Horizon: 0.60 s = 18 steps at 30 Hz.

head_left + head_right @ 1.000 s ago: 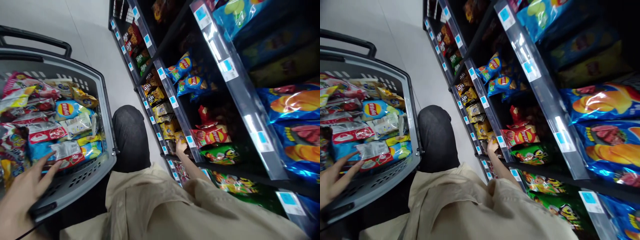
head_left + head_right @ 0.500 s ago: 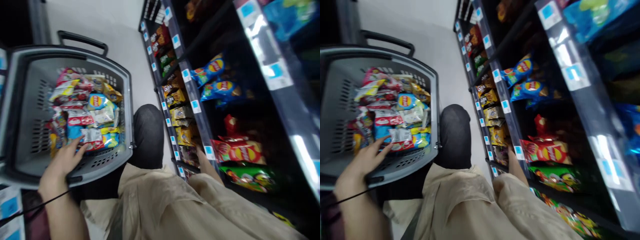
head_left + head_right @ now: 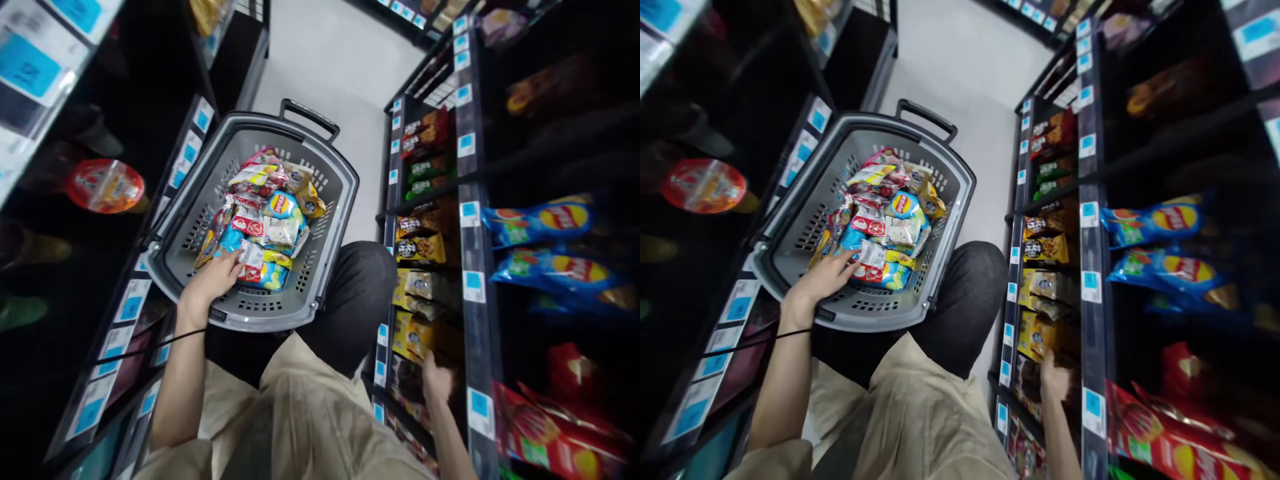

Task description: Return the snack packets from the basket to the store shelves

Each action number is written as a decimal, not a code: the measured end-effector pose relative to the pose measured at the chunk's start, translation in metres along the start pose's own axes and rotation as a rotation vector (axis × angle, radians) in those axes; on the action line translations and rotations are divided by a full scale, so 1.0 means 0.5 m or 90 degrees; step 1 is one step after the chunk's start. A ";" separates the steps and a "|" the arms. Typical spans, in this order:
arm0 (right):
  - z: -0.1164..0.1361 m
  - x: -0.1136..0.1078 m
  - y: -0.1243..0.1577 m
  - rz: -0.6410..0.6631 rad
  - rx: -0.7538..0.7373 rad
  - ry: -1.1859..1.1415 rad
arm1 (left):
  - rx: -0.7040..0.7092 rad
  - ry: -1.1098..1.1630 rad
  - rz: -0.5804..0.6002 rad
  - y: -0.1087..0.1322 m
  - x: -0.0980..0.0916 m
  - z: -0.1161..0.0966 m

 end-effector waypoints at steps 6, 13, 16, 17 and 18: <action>0.165 -0.004 -0.014 -0.022 -0.099 -0.155 | -0.027 0.008 -0.004 -0.008 0.011 0.010; 0.703 -0.131 -0.019 0.002 -0.775 -0.275 | -0.091 0.001 -0.029 -0.012 0.007 0.016; 0.879 -0.110 0.052 0.180 -1.081 -0.102 | -0.087 -0.003 -0.041 -0.007 0.003 0.005; 0.924 -0.093 0.078 0.211 -1.151 -0.042 | -0.080 -0.002 -0.042 -0.005 0.002 0.001; 0.966 -0.071 0.102 0.235 -1.198 0.020 | -0.075 0.000 -0.042 -0.002 0.002 -0.004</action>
Point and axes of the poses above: each hand's wrist, its own y-axis away from the middle knuckle, its own x-axis out of the palm, z = x × y, the point moved 4 cm from there along -y, towards the middle knuckle, and after that the axes turned 6 degrees about y, right-handed, at the moved point
